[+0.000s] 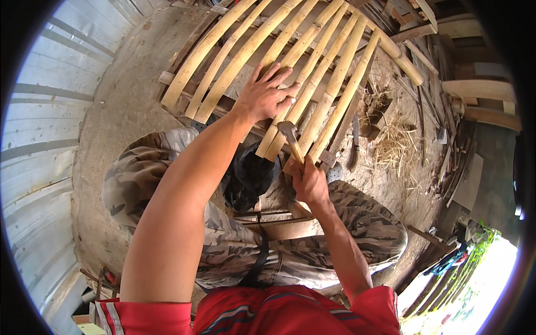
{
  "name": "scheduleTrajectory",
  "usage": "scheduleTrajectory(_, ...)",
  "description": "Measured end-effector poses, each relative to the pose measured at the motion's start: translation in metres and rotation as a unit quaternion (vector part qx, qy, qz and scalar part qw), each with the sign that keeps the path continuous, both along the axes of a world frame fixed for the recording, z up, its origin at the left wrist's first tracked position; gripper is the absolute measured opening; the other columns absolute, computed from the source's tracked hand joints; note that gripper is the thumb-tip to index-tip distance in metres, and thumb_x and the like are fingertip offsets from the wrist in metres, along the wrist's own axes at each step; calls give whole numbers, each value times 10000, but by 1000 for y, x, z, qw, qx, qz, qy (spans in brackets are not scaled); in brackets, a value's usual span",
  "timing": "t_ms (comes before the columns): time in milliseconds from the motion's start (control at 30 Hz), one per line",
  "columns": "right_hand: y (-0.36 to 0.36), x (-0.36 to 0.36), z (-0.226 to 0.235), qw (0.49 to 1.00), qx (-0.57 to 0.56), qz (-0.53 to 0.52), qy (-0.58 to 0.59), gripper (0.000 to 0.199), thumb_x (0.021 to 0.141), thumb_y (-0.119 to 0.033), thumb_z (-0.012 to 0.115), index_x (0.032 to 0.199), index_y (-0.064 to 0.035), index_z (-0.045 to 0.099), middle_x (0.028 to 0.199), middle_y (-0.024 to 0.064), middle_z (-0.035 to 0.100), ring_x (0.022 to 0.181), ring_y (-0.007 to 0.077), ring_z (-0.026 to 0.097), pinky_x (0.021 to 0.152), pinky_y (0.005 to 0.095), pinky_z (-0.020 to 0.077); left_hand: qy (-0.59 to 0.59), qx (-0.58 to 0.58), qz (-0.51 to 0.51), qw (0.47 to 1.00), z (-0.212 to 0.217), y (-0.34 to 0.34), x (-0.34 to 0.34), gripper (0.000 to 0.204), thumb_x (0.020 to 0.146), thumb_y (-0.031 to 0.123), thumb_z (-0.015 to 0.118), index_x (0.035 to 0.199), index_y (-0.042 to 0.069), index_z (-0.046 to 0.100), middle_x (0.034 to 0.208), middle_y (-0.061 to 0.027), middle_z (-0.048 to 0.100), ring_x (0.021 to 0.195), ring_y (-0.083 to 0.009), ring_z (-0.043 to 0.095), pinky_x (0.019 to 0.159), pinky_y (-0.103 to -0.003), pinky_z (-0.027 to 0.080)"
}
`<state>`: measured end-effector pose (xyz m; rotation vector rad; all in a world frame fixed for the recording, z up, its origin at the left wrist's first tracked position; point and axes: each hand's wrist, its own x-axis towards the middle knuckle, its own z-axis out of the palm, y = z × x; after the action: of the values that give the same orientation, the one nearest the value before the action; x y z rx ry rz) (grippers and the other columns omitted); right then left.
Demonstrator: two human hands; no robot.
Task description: The person sits on the floor and uses a hammer to drive nails into a bamboo slat structure. They repeatedly position nails and strike them to secure the bamboo pieces together.
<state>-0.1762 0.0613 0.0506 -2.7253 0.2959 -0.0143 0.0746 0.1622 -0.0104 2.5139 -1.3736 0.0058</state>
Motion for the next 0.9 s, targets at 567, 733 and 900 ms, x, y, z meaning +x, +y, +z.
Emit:
scheduleTrajectory(567, 24, 10, 37, 976, 186, -97, -62, 299, 1014, -242, 663, 1051, 46, 592, 571, 141, 615, 512, 202, 659, 443, 377, 462, -12, -41, 4, 999, -3, 6, -2, 472, 1025, 524, 462, 1449, 349, 573, 1653, -25, 348, 1549, -284, 242, 1270, -568, 86)
scheduleTrajectory(733, 13, 0, 0, 980, 151, -95, 85, 352, 1003, -282, 663, 1007, 64, 602, 622, 249, 619, 568, 349, 706, 483, 462, 484, -1, -44, -8, 999, -2, 4, -9, 466, 1025, 499, 482, 1456, 343, 567, 1647, -37, 357, 1547, -298, 244, 1267, -566, 99)
scheduleTrajectory(900, 30, 17, 49, 969, 214, -124, -5, 351, 1008, -300, 657, 937, 32, 569, 596, 253, 608, 584, 429, 676, 488, 463, 495, -14, -34, 1, 999, -3, 7, -2, 477, 1016, 514, 492, 1458, 350, 564, 1646, -29, 360, 1553, -285, 230, 1268, -557, 102)
